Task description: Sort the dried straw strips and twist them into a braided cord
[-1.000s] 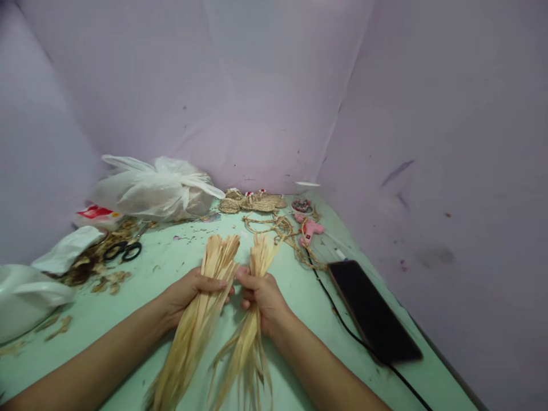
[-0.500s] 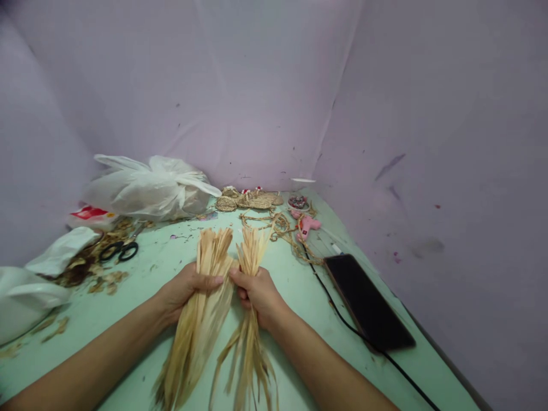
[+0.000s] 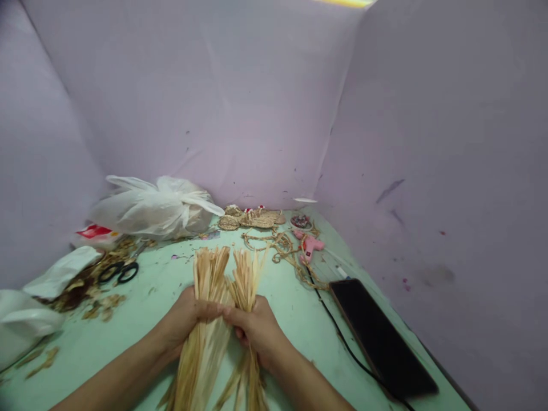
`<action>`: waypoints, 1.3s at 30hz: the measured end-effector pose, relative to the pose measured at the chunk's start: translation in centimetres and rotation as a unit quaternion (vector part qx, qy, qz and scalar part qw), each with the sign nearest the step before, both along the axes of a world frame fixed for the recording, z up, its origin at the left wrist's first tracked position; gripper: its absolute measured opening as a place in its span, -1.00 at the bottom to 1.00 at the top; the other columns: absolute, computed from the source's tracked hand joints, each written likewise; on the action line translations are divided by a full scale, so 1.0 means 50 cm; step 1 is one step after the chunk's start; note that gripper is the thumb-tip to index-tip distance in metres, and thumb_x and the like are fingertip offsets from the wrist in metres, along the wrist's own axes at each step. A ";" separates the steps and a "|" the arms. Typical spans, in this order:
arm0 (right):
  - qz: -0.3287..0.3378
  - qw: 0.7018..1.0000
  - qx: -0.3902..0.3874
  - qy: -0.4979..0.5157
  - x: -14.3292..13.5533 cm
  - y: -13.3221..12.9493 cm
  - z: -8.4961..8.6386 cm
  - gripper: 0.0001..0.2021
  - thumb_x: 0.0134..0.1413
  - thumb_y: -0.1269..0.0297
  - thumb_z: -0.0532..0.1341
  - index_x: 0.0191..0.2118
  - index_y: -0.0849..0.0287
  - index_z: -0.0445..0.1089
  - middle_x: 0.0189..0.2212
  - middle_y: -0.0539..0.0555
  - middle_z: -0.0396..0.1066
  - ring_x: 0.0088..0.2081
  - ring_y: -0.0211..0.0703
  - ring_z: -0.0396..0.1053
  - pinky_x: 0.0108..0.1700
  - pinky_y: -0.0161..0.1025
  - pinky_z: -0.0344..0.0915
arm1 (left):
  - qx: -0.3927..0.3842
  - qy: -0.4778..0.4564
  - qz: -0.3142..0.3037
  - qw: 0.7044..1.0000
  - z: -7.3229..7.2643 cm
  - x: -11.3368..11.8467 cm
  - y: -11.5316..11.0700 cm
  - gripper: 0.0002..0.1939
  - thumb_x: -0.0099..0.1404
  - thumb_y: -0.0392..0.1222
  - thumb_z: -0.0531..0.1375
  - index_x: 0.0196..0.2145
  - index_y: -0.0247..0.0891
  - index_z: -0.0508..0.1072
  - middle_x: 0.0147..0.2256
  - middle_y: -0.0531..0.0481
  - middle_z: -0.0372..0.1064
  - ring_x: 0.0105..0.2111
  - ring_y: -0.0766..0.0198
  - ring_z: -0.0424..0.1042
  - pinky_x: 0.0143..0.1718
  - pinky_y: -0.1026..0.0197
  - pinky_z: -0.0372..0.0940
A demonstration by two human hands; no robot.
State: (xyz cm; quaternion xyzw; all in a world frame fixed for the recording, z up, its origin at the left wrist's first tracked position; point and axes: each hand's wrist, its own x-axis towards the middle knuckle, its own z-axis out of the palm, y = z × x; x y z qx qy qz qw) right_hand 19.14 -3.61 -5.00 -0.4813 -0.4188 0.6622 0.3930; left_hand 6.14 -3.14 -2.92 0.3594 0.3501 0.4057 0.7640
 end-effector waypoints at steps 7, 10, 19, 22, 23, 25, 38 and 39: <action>0.036 0.991 0.013 0.130 0.009 0.001 -0.015 -0.71 -0.38 0.20 0.33 -0.62 0.28 0.24 -0.74 -0.09 0.13 -0.69 -0.45 0.03 -0.68 -0.43 -0.16 | -0.032 -0.072 -0.044 0.996 -0.012 -0.011 0.005 -0.79 -0.15 -0.38 0.20 -0.46 -0.52 0.47 -0.58 -0.24 0.40 -0.53 0.03 0.42 -0.43 0.02 0.30; 0.049 0.982 -0.026 0.180 0.011 0.005 -0.008 -0.73 -0.35 0.23 0.33 -0.56 0.29 0.27 -0.69 -0.05 0.21 -0.65 -0.41 0.14 -0.63 -0.43 0.01 | -0.057 -0.078 -0.035 0.995 -0.011 -0.018 0.014 -0.82 -0.17 -0.39 0.21 -0.49 -0.48 0.45 -0.60 -0.19 0.39 -0.57 0.09 0.41 -0.46 0.07 0.31; 0.169 0.883 -0.031 0.437 0.147 0.040 0.071 -0.79 -0.20 0.34 0.24 -0.51 0.15 0.12 -0.75 -0.23 0.06 -0.83 -0.56 -0.14 -0.82 -0.60 -0.15 | -0.108 0.084 0.160 0.978 -0.008 -0.066 0.066 -0.89 -0.18 -0.51 0.16 -0.61 -0.40 0.32 -0.75 0.02 0.23 -0.75 0.34 0.24 -0.72 0.32 0.19; 0.187 0.879 0.025 0.439 0.176 0.044 0.085 -0.77 -0.14 0.25 0.20 -0.53 0.13 0.08 -0.77 -0.26 0.00 -0.85 -0.58 -0.32 -0.84 -0.61 -0.33 | -0.128 0.109 0.153 0.974 -0.006 -0.067 0.069 -0.86 -0.18 -0.50 0.16 -0.56 -0.41 0.34 -0.72 0.00 0.27 -0.73 0.27 0.29 -0.67 0.23 0.26; 0.168 0.895 0.017 0.412 0.171 0.044 0.085 -0.75 -0.17 0.22 0.22 -0.53 0.14 0.08 -0.75 -0.24 0.02 -0.83 -0.58 -0.30 -0.84 -0.61 -0.35 | -0.131 0.110 0.149 0.974 -0.005 -0.064 0.067 -0.86 -0.18 -0.49 0.16 -0.55 -0.42 0.35 -0.71 -0.01 0.28 -0.72 0.25 0.30 -0.64 0.20 0.27; 0.099 0.941 -0.020 0.324 0.141 0.040 0.076 -0.66 -0.31 0.18 0.30 -0.52 0.15 0.09 -0.70 -0.19 0.08 -0.77 -0.56 -0.21 -0.81 -0.60 -0.35 | -0.133 0.105 0.146 0.975 -0.002 -0.054 0.059 -0.84 -0.19 -0.48 0.17 -0.52 -0.43 0.36 -0.69 -0.03 0.31 -0.70 0.23 0.32 -0.61 0.18 0.29; -0.032 0.998 -0.045 0.034 0.012 0.009 0.008 -0.67 -0.48 0.22 0.34 -0.56 0.24 0.20 -0.81 -0.17 0.03 -0.74 -0.49 -0.09 -0.72 -0.44 -0.29 | -0.070 0.000 0.057 0.996 0.002 0.000 0.007 -0.69 -0.22 -0.40 0.25 -0.39 -0.51 0.46 -0.59 -0.19 0.41 -0.52 0.04 0.42 -0.39 0.03 0.31; -0.038 0.997 -0.045 0.040 0.013 0.010 0.009 -0.68 -0.48 0.23 0.33 -0.56 0.24 0.20 -0.81 -0.17 0.02 -0.74 -0.49 -0.09 -0.72 -0.44 -0.29 | -0.067 -0.001 0.056 0.996 0.001 -0.001 0.008 -0.68 -0.21 -0.40 0.25 -0.39 -0.51 0.46 -0.58 -0.19 0.42 -0.50 0.03 0.43 -0.39 0.03 0.31</action>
